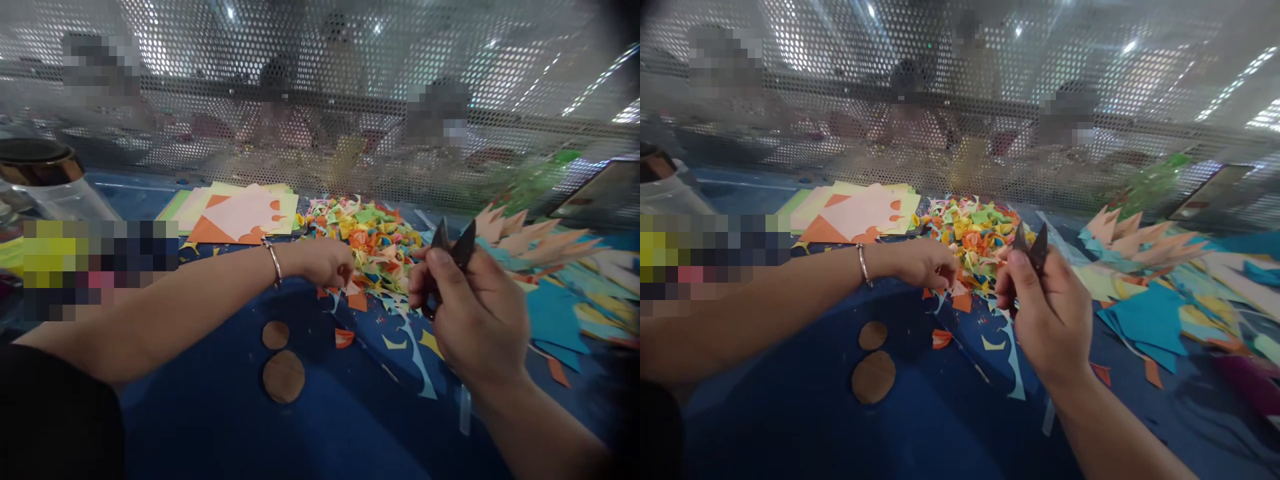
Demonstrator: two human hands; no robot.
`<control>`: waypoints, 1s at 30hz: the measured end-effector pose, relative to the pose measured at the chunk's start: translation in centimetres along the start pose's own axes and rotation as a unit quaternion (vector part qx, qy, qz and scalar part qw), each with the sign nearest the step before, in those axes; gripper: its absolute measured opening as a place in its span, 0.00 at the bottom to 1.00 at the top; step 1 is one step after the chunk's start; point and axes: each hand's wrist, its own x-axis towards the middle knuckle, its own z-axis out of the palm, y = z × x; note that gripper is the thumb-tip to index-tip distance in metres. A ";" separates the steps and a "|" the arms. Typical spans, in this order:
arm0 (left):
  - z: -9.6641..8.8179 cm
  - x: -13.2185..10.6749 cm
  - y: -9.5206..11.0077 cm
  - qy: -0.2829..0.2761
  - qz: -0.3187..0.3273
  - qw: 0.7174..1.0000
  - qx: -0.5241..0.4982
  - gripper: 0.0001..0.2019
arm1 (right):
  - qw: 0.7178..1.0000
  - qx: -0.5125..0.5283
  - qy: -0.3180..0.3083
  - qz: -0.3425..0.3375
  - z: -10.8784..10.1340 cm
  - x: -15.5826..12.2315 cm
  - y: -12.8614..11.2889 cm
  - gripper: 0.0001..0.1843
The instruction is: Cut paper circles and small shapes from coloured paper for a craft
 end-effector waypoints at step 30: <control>-2.4 0.6 -3.8 0.108 -0.064 0.988 0.090 0.15 | 0.999 -0.002 -0.034 0.008 0.1 0.1 0.4 0.16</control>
